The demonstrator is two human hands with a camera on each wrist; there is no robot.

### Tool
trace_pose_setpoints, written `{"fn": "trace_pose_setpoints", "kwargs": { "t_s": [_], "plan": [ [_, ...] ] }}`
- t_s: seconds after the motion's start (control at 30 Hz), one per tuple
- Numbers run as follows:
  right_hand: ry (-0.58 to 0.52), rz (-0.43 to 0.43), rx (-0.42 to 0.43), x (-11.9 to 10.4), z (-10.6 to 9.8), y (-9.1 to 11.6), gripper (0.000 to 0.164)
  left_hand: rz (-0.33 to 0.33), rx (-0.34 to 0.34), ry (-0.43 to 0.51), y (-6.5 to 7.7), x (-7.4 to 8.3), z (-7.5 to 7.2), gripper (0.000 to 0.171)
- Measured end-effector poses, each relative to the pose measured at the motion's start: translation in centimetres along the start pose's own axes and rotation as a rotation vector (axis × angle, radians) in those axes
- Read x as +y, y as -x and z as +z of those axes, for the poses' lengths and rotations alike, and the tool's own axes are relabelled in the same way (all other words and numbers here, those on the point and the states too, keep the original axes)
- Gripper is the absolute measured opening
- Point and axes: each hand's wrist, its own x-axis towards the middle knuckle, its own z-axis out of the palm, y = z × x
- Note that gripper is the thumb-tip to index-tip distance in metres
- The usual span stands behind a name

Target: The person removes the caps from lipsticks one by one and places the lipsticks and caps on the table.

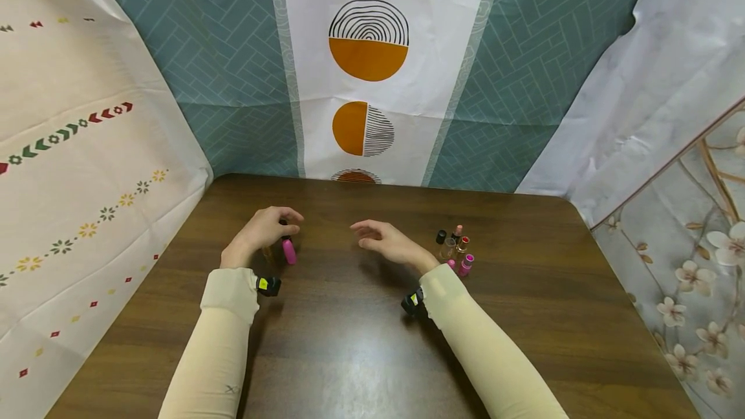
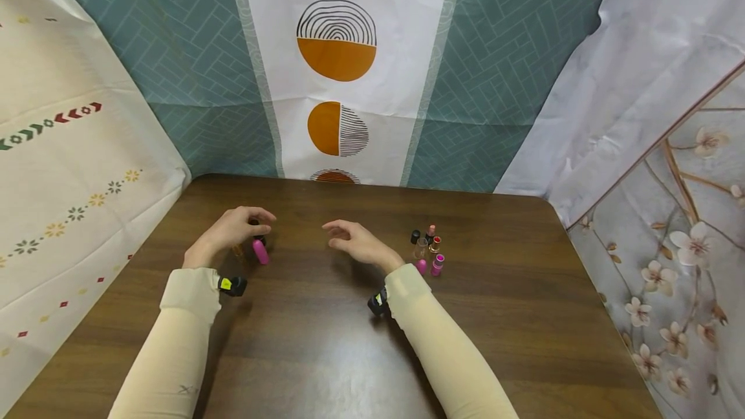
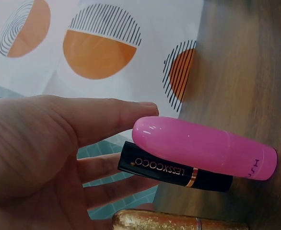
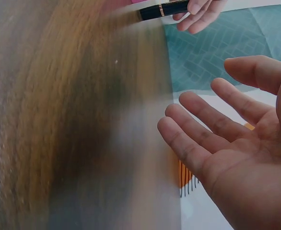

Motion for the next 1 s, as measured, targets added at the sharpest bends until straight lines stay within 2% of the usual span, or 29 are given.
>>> {"fn": "trace_pose_setpoints", "kwargs": {
  "t_s": [0.43,0.77,1.0],
  "plan": [
    [-0.026,0.016,-0.018,0.0,1.1,-0.5,0.045,-0.033,0.025,-0.02,0.2,-0.9,0.2,0.031],
    [-0.023,0.021,-0.022,-0.3,1.8,-1.2,0.044,-0.055,0.102,-0.018,0.6,-1.1,-0.4,0.024],
    [-0.104,0.049,-0.025,-0.5,2.0,-2.1,0.046,-0.032,0.143,0.024,0.3,-0.5,-1.0,0.025]
  ]
}}
